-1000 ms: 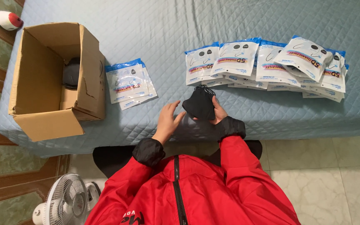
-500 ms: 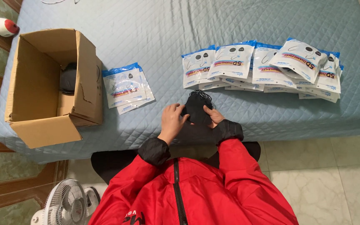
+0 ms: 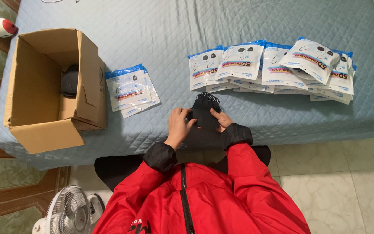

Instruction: Inspecting and sorting black face masks from a cardboard box onto a bed surface

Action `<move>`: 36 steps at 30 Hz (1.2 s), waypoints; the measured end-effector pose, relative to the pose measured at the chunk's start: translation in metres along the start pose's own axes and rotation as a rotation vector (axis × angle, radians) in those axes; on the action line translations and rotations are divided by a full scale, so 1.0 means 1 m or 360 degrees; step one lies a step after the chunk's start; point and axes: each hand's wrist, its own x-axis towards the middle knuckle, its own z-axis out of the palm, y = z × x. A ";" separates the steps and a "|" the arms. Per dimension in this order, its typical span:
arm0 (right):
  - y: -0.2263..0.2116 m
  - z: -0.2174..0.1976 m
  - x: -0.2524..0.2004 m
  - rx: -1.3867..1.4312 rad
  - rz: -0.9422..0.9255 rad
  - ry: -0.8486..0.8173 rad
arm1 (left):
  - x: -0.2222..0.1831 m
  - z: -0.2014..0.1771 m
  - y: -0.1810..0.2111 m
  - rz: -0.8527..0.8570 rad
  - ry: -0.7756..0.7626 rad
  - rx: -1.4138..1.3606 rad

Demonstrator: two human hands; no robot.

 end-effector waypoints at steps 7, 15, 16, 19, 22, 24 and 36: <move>-0.010 0.034 -0.025 -0.0071 0.0014 -0.0073 | 0.003 0.010 -0.012 -0.0107 -0.0136 -0.0147; 0.007 -0.012 0.005 -0.0008 0.0029 -0.0132 | 0.004 0.004 -0.004 -0.0194 -0.0202 -0.0378; 0.011 -0.026 0.015 -0.0008 0.0030 -0.0130 | 0.004 -0.001 -0.002 -0.0195 -0.0203 -0.0379; 0.016 -0.046 0.032 0.0034 0.0000 -0.0148 | 0.004 -0.006 -0.008 -0.0306 -0.0150 -0.0549; 0.009 -0.032 0.024 0.0085 0.0000 -0.0174 | 0.004 0.003 -0.033 -0.0539 -0.0115 -0.0754; 0.008 -0.027 0.020 0.0154 0.0017 -0.0128 | 0.003 0.000 -0.043 -0.0764 -0.0147 -0.0866; -0.022 0.025 -0.016 0.0394 0.0213 -0.0239 | 0.003 -0.016 -0.076 -0.1042 0.0576 -0.1608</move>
